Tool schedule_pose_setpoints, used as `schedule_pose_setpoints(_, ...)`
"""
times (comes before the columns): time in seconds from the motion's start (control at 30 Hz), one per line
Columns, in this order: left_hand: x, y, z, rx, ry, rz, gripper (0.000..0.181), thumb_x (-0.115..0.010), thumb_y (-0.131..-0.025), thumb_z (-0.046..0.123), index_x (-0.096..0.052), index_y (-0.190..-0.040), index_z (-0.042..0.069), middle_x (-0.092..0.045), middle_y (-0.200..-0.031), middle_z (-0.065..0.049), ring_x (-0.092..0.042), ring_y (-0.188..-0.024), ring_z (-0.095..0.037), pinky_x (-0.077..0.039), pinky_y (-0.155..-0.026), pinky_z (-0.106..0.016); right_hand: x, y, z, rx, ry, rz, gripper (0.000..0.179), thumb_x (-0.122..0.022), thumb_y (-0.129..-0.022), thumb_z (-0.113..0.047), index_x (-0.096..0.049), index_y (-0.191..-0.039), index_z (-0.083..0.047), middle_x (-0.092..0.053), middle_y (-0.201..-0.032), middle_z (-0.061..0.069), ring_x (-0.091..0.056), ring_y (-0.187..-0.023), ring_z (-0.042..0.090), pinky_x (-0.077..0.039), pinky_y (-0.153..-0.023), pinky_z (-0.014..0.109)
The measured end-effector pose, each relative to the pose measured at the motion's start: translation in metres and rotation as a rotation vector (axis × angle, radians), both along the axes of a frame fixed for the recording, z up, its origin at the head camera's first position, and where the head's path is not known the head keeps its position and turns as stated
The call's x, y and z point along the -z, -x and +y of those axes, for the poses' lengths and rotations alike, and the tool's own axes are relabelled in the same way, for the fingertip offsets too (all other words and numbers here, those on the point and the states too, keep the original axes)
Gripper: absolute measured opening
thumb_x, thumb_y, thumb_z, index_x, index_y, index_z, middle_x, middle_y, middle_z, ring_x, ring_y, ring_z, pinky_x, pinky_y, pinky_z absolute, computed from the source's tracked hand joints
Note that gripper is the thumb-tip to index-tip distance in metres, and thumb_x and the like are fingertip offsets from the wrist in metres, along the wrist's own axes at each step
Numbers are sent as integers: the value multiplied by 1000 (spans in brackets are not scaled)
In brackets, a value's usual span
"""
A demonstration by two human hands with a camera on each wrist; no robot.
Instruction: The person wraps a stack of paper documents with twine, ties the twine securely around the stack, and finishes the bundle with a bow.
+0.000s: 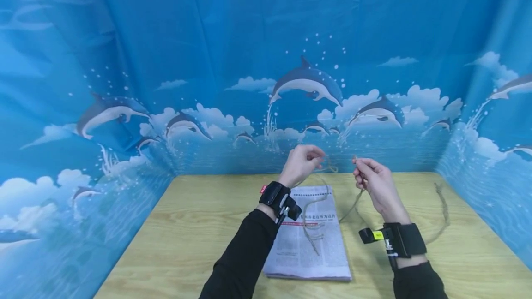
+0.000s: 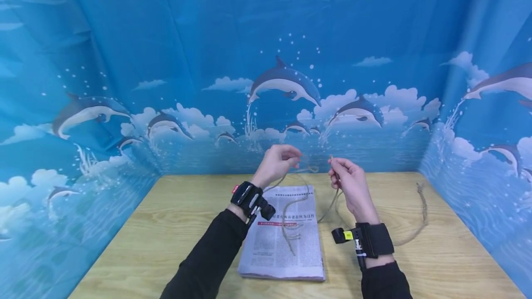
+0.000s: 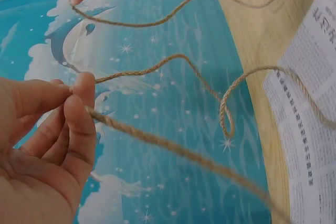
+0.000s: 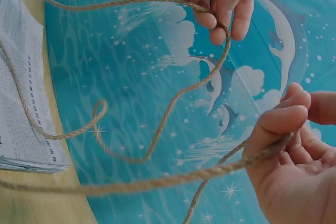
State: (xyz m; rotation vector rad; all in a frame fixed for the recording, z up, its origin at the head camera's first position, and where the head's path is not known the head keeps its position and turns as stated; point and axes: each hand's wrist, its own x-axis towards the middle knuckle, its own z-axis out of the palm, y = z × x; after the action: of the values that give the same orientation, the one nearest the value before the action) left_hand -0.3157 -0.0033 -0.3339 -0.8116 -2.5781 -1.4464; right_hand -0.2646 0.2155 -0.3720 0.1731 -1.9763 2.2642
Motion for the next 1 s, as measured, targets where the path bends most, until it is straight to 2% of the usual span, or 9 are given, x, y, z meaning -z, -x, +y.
schedule_pose_setpoints(0.2, -3, -4, 11, 17, -73, 8, 19, -61, -98, 15, -67, -116, 13, -72, -101, -1, -67, -74, -2, -53, -67, -23, -2, -2, 1, -44, -22, -34, 25, -56, -100, -33, -64, -112, -13, -59, -78, -5, -46, -57, 4, -37, -49, 21)
schedule_pose_setpoints(0.27, -5, -7, 15, 8, -119, 10, 20, -62, -97, 14, -66, -117, 12, -71, -98, -2, -68, -75, -5, -55, -68, -23, -1, -1, 1, -72, -83, -61, 27, -55, -100, -34, -65, -113, -13, -58, -75, -7, -41, -52, 3, -33, -46, 20)
schedule_pose_setpoints(0.37, -6, -9, 20, -6, -156, 21, 23, -64, -96, 14, -66, -118, 10, -72, -93, -1, -70, -74, -9, -56, -66, -23, 0, 0, 0, -120, -211, -98, 38, -51, -102, -36, -63, -124, -8, -54, -73, -8, -33, -48, 1, -29, -44, 19)
schedule_pose_setpoints(0.47, -1, -9, 21, -6, -146, 37, 21, -66, -95, 15, -68, -115, 8, -73, -88, 0, -71, -72, -12, -55, -64, -23, 3, 1, -2, -156, -316, -121, 48, -47, -104, -34, -52, -137, 1, -51, -73, -7, -31, -48, 1, -29, -44, 20)
schedule_pose_setpoints(0.57, 6, -11, 22, 4, -109, 48, 17, -68, -93, 18, -73, -106, 8, -74, -84, 2, -71, -71, -11, -54, -63, -22, 4, 1, -3, -165, -351, -128, 51, -44, -105, -34, -48, -141, 3, -49, -73, -6, -31, -48, 1, -29, -45, 20)
schedule_pose_setpoints(0.67, 13, -13, 22, 29, -71, 37, 12, -68, -94, 17, -76, -99, 10, -74, -80, 4, -71, -72, -11, -54, -62, -22, 5, 1, -3, -149, -347, -126, 53, -44, -105, -39, -52, -136, 2, -47, -70, -7, -29, -46, 2, -28, -44, 21)
schedule_pose_setpoints(0.77, 20, -15, 21, 67, -31, 21, 13, -65, -95, 16, -77, -99, 12, -74, -82, 3, -71, -74, -11, -53, -61, -21, 7, 2, -4, -122, -309, -126, 53, -45, -102, -46, -59, -127, -1, -45, -67, -8, -27, -45, 2, -27, -43, 21)
schedule_pose_setpoints(0.87, 26, -17, 21, 95, -20, -4, 14, -64, -96, 15, -76, -102, 13, -75, -89, 1, -71, -78, -9, -53, -62, -21, 10, 5, -6, -91, -272, -138, 48, -50, -99, -51, -66, -115, -9, -43, -64, -9, -26, -44, 2, -27, -42, 20)
schedule_pose_setpoints(1.0, 33, -18, 21, 100, -23, 2, 10, -67, -93, 14, -74, -100, 14, -73, -93, 5, -66, -81, -4, -53, -68, -20, 12, 7, -11, -35, -245, -150, 42, -57, -94, -53, -71, -104, -15, -39, -58, -10, -25, -42, 3, -27, -42, 20)
